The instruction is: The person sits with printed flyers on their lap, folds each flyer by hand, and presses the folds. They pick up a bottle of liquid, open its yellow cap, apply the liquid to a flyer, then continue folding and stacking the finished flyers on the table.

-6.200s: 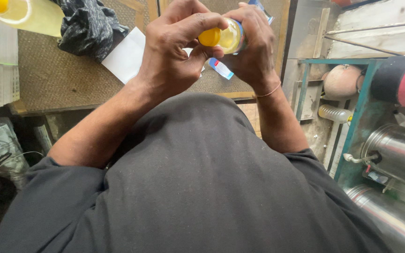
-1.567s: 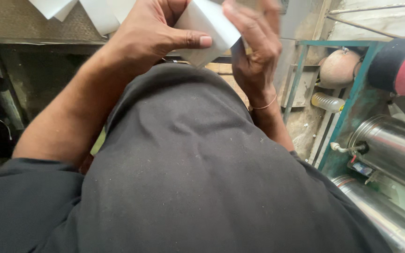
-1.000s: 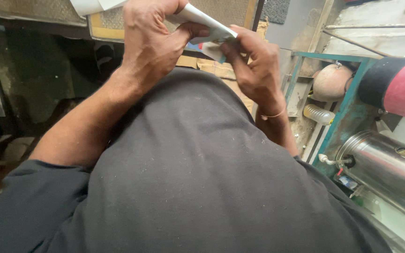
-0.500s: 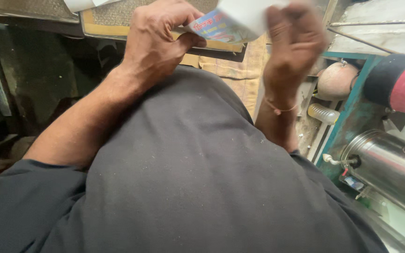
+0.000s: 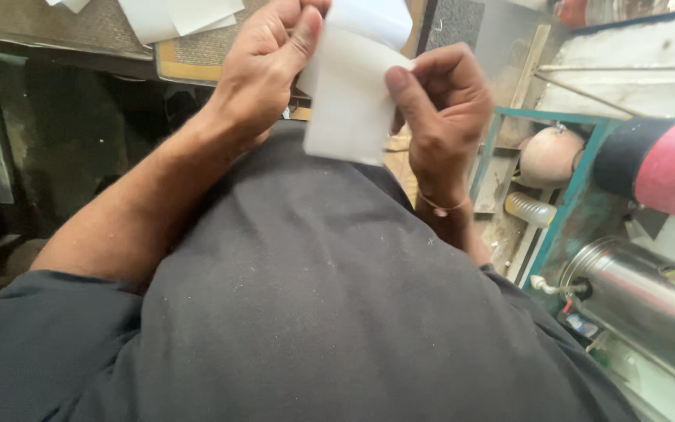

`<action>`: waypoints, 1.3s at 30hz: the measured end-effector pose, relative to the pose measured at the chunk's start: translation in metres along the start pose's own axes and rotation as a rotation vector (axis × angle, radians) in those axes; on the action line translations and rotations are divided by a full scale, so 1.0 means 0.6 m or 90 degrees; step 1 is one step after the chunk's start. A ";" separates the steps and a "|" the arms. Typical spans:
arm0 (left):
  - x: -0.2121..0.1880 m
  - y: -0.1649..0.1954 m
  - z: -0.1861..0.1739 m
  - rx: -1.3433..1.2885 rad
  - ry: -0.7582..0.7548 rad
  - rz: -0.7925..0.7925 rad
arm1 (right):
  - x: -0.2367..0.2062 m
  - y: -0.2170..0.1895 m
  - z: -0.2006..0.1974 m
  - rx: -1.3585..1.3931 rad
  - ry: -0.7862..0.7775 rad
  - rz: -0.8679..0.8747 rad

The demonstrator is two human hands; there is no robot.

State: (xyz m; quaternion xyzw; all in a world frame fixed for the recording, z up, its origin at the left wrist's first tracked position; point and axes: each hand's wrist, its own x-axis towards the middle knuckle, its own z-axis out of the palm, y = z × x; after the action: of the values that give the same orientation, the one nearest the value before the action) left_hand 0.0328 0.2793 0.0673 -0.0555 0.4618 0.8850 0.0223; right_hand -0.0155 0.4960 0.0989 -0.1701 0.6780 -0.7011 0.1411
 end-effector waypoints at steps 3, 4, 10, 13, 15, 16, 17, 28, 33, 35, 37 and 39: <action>-0.013 0.018 -0.002 0.003 -0.019 0.023 | 0.016 -0.002 0.026 -0.068 0.004 0.006; -0.016 0.024 -0.004 0.071 -0.024 0.049 | 0.021 -0.003 0.031 -0.079 0.008 0.007; -0.017 0.040 -0.015 0.078 0.063 0.072 | 0.043 -0.002 0.044 -0.296 0.083 -0.224; -0.020 0.053 -0.022 0.043 0.072 0.060 | 0.048 -0.015 0.042 -0.553 0.061 -0.386; -0.021 0.062 -0.025 0.045 0.065 0.056 | 0.053 -0.022 0.042 -0.597 0.059 -0.424; -0.021 0.066 -0.026 0.047 0.058 0.058 | 0.055 -0.024 0.043 -0.619 0.059 -0.443; -0.020 0.070 -0.027 0.050 0.052 0.060 | 0.056 -0.027 0.044 -0.610 0.060 -0.422; -0.007 0.126 -0.022 0.290 -0.046 0.229 | 0.056 -0.063 0.046 -0.423 0.025 -0.271; -0.004 0.133 -0.014 0.355 -0.055 0.311 | 0.055 -0.107 0.047 -0.525 0.029 -0.299; 0.000 0.140 -0.015 0.444 -0.052 0.356 | 0.057 -0.128 0.049 -0.576 0.033 -0.309; 0.004 0.148 -0.012 0.420 -0.079 0.381 | 0.057 -0.147 0.054 -0.590 0.036 -0.305; 0.007 0.156 -0.006 0.381 -0.085 0.374 | 0.057 -0.161 0.061 -0.593 0.044 -0.295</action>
State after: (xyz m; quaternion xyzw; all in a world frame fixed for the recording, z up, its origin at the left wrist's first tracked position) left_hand 0.0206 0.2228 0.1411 0.1448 0.6924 0.6820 -0.1857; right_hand -0.0275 0.4525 0.1976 -0.3372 0.8669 -0.3432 -0.1307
